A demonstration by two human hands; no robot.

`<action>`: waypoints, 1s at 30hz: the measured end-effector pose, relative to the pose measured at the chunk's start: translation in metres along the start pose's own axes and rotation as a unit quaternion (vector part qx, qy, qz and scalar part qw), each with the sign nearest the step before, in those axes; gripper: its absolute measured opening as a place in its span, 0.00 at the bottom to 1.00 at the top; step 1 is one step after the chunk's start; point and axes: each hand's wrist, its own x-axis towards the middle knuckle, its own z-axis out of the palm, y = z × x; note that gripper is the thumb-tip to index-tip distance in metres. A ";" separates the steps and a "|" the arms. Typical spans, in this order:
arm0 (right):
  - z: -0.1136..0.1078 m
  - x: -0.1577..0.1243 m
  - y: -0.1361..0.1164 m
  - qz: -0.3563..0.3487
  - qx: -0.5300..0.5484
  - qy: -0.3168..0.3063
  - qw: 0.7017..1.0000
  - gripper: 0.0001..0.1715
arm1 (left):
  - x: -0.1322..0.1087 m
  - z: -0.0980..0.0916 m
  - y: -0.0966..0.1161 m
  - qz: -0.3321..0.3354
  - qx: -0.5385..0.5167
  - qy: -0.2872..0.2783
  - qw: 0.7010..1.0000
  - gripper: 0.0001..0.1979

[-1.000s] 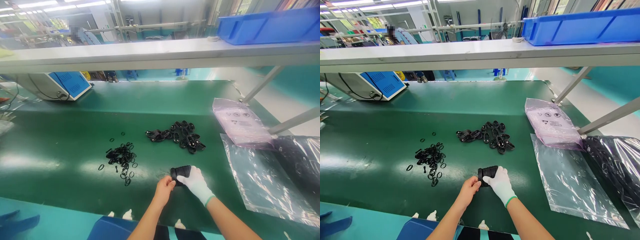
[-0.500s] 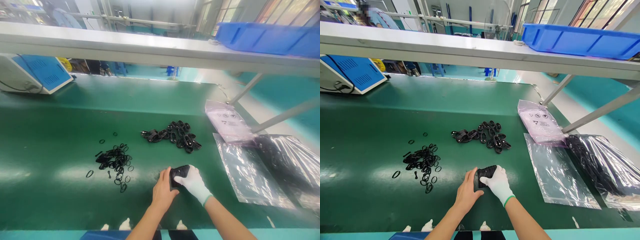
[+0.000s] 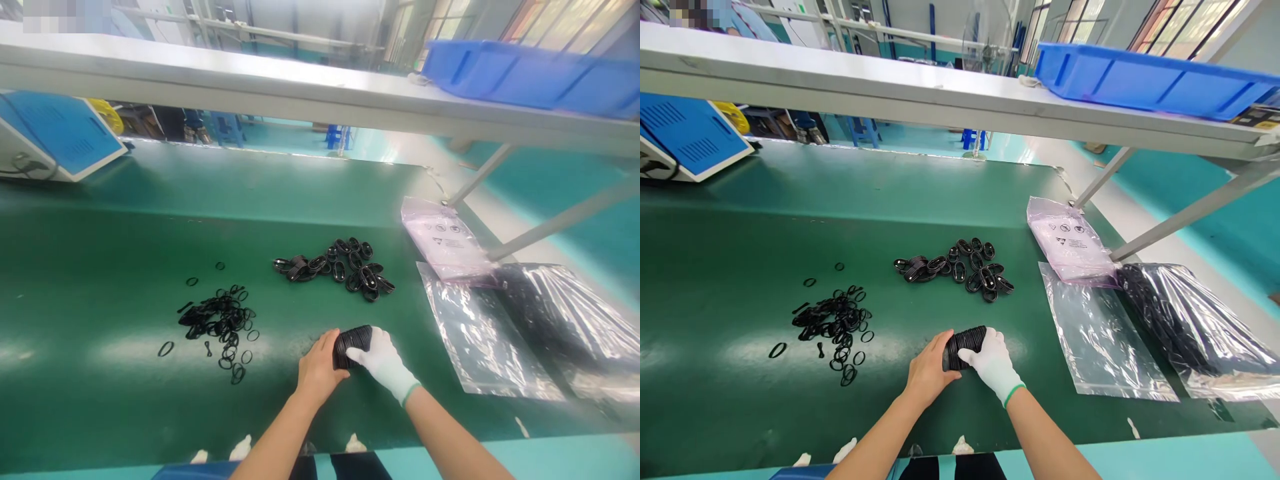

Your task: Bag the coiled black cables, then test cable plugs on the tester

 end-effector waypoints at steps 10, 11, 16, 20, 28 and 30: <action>0.000 0.002 -0.003 0.006 -0.003 0.001 1.000 0.36 | 0.003 -0.008 -0.001 0.005 -0.002 -0.003 1.000 0.40; 0.000 0.002 -0.003 0.006 -0.001 0.002 1.000 0.36 | 0.002 -0.008 -0.001 0.007 0.000 -0.003 1.000 0.40; 0.000 0.000 -0.003 0.004 0.010 0.003 1.000 0.38 | 0.003 -0.005 -0.002 0.010 0.021 -0.009 1.000 0.40; 0.002 -0.001 -0.005 0.009 0.017 0.011 1.000 0.42 | 0.003 -0.003 0.000 0.009 0.044 -0.012 0.999 0.39; 0.005 0.000 -0.005 0.010 0.019 0.027 0.999 0.43 | 0.003 0.009 0.016 0.025 0.096 0.015 0.995 0.43; 0.003 0.001 -0.002 0.003 0.019 0.018 1.000 0.40 | 0.004 0.011 0.017 0.028 0.099 0.021 0.994 0.40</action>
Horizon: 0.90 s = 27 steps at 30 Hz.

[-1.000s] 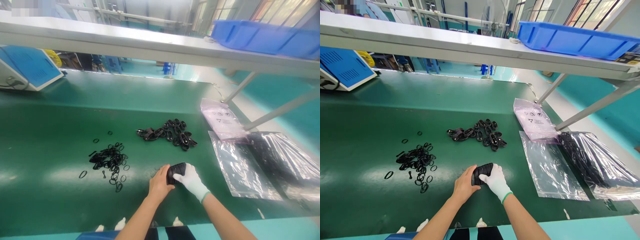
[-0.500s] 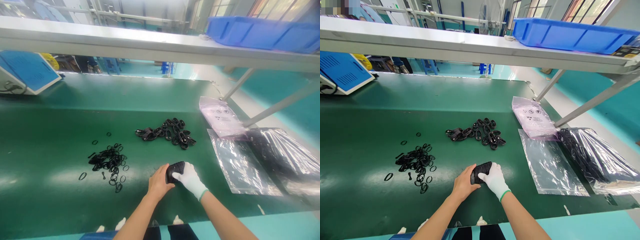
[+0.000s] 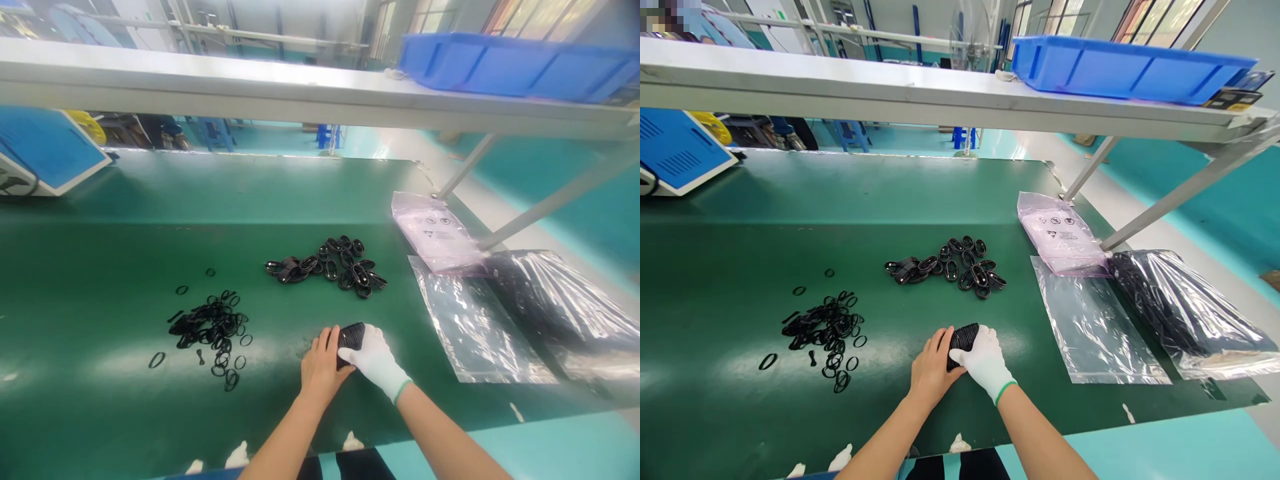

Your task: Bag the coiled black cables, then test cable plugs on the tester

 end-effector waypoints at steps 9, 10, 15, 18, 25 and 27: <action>-0.009 0.002 0.007 -0.033 0.002 -0.024 0.999 0.31 | -0.001 -0.001 -0.012 0.000 -0.018 0.011 1.000 0.38; -0.009 0.002 0.007 -0.033 0.002 -0.025 0.999 0.32 | -0.001 -0.001 -0.013 0.002 -0.021 0.009 1.000 0.38; -0.012 0.001 0.006 -0.032 0.004 -0.039 0.999 0.32 | -0.002 -0.001 -0.015 0.011 -0.025 0.002 1.000 0.39; -0.014 0.001 0.006 -0.033 0.005 -0.048 0.998 0.30 | -0.002 -0.001 -0.014 0.017 -0.027 -0.002 0.999 0.39; -0.011 0.005 0.007 -0.034 -0.001 -0.053 0.998 0.30 | 0.002 0.000 -0.012 0.023 -0.031 -0.014 0.999 0.39; -0.011 0.006 0.008 -0.035 -0.002 -0.052 0.998 0.30 | 0.002 0.000 -0.012 0.016 -0.035 -0.014 0.999 0.39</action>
